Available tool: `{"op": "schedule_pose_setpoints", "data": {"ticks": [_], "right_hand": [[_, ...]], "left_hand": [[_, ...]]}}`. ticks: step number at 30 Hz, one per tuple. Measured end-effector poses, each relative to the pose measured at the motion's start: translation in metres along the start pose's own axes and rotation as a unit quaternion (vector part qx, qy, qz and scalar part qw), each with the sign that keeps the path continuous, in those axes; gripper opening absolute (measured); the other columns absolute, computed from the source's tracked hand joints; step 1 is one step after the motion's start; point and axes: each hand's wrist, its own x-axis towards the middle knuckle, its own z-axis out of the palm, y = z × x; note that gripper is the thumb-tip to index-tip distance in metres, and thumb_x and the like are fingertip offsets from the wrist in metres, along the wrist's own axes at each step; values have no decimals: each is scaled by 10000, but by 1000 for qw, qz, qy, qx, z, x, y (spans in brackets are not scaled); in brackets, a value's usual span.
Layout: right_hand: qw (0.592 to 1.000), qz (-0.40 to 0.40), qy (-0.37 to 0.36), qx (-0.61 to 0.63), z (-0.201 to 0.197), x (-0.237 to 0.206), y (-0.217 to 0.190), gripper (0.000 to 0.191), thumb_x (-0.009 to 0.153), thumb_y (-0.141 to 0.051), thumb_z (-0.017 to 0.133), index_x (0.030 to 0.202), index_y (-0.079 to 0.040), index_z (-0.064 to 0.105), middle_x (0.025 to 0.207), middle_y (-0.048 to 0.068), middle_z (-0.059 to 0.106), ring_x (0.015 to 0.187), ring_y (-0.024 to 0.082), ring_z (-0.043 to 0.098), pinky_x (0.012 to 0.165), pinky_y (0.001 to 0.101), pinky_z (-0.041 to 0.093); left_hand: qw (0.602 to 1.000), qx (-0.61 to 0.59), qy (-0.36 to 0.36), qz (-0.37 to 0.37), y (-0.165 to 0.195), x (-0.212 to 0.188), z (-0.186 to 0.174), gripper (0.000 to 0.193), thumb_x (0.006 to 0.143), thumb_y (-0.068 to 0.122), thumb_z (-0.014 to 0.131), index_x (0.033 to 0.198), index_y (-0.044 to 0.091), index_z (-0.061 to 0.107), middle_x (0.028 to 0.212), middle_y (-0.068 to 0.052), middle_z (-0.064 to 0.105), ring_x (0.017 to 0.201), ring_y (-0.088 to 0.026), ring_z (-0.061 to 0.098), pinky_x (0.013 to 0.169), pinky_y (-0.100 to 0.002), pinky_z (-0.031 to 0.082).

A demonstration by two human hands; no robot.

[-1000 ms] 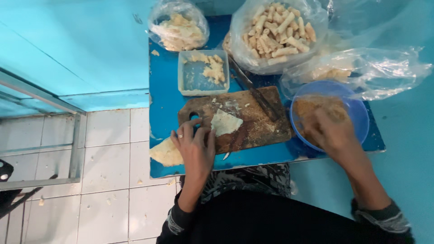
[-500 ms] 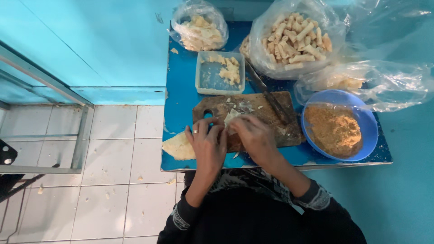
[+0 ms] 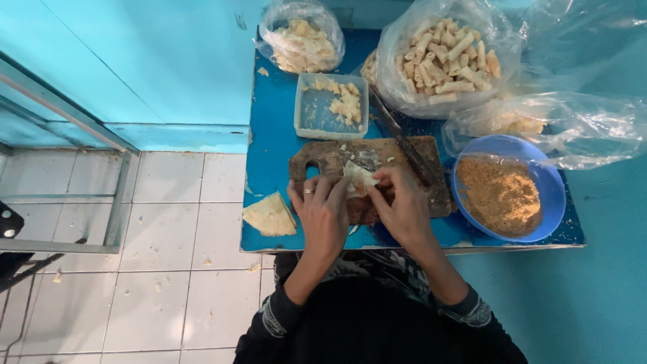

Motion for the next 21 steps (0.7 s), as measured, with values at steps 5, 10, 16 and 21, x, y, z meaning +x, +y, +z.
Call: {"op": "schedule_pose_setpoints", "data": {"ticks": [5,10,16,21], "right_hand": [[989,57,8,134,5,-4,5,229,990,-60,643,1213,-16,617,1046,112,766,932,171,758,789,324,590],[996,1,15,91,6,-5,-2,236,983,-44,668,1217,-36,686,1061,106,762,959,182,761,783,322,594],[993,-113,29,-21,7,0,-8,166,918,-48,719,1081,-53,752,1041,106,721,918,277,729,757,374,576],[980,-172,-14,-102,3,3,-8,196,900,-44,699,1089,-54,752,1068,96,670,981,297,677,800,402,555]], "left_hand": [[1000,22,20,-9,3,1,8,259,907,83,700,1166,78,705,999,-70,623,1093,-303,572,1153,-659,270],[997,58,36,-30,4,3,12,119,932,115,715,1024,65,658,1016,-98,601,1091,-309,566,1153,-637,304],[998,32,43,-11,5,5,6,78,926,114,710,935,67,648,1111,-98,619,1133,-326,545,1118,-642,299],[997,64,-1,52,2,5,-7,113,857,82,685,967,56,684,1182,-115,604,1207,-335,528,1120,-713,218]]}}
